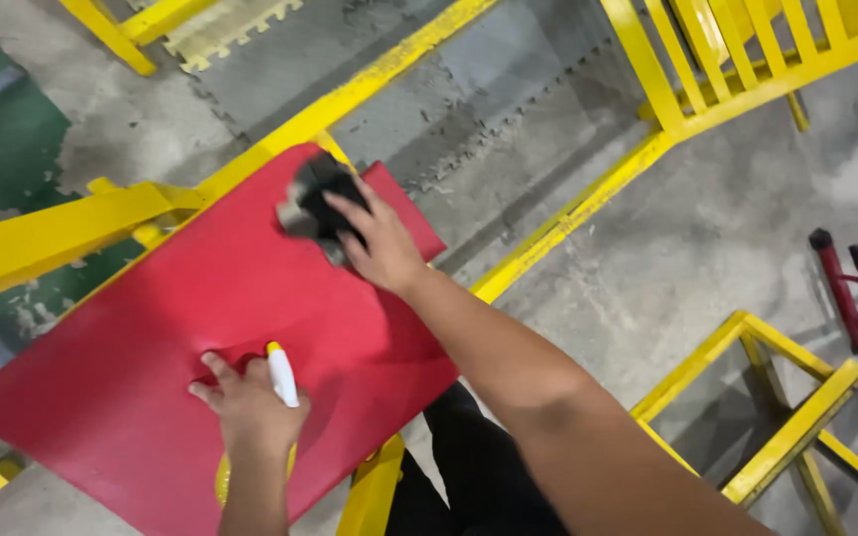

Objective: The recorder is wiping down yellow gym equipment frames and red cushions using a spray bottle and a black cloth.

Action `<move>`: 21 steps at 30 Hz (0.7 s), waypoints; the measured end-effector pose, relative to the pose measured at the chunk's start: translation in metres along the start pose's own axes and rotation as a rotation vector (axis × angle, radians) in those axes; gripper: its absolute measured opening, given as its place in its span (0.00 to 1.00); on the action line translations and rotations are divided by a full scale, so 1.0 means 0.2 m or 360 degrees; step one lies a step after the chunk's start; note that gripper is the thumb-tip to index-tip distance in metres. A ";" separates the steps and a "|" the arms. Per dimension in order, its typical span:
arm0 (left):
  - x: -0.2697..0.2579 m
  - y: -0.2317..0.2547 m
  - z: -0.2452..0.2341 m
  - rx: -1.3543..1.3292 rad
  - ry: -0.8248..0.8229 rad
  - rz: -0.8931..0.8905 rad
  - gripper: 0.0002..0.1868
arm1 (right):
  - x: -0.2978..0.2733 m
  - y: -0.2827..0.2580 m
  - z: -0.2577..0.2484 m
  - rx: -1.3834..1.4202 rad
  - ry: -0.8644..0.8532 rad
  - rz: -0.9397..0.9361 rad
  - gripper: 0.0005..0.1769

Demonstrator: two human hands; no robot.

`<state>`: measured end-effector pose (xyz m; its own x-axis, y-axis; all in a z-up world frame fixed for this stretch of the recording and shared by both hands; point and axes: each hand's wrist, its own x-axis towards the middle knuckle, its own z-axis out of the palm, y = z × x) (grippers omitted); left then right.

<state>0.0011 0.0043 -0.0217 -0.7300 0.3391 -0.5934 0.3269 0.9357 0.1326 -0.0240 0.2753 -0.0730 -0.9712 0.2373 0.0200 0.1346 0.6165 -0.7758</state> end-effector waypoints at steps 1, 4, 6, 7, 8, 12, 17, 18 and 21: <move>-0.02 -0.04 0.08 0.0003 -0.0007 0.0008 0.34 | -0.01 -0.01 0.00 -0.0001 0.0003 0.0010 0.33; -0.05 -0.08 0.22 -0.0119 0.0348 0.0058 0.28 | -0.14 -0.04 -0.10 -0.0078 -0.0089 0.0045 0.38; -0.07 -0.03 0.19 -0.0280 0.0653 0.0115 0.26 | -0.37 -0.10 -0.20 -0.0191 -0.0095 -0.0137 0.35; -0.06 0.00 0.14 -0.0287 0.0657 0.0119 0.26 | -0.52 -0.06 -0.24 -0.0200 -0.0094 -0.0140 0.35; -0.06 0.03 0.09 -0.0265 0.0648 0.0126 0.27 | -0.69 -0.04 -0.27 -0.0256 -0.0164 -0.0162 0.37; 0.09 0.01 0.08 -0.0111 0.0381 0.0075 0.26 | -1.21 0.06 -0.31 -0.0470 -0.0433 -0.0111 0.38; 0.13 -0.04 0.15 -0.0146 0.0374 0.0081 0.30 | -1.00 0.05 -0.17 -0.0460 -0.0461 -0.0155 0.36; 0.14 -0.04 0.16 -0.0113 0.0386 0.0158 0.34 | -0.93 0.05 -0.13 -0.0505 -0.0428 -0.0142 0.36; 0.13 0.09 0.01 -0.0203 0.0351 0.0150 0.35 | -0.49 0.01 -0.07 -0.0631 -0.0385 -0.0224 0.37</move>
<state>-0.0099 0.0296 -0.0359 -0.8178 0.4249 -0.3881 0.3313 0.8991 0.2863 0.0736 0.2638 -0.0673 -0.9969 -0.0214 -0.0761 0.0174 0.8799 -0.4748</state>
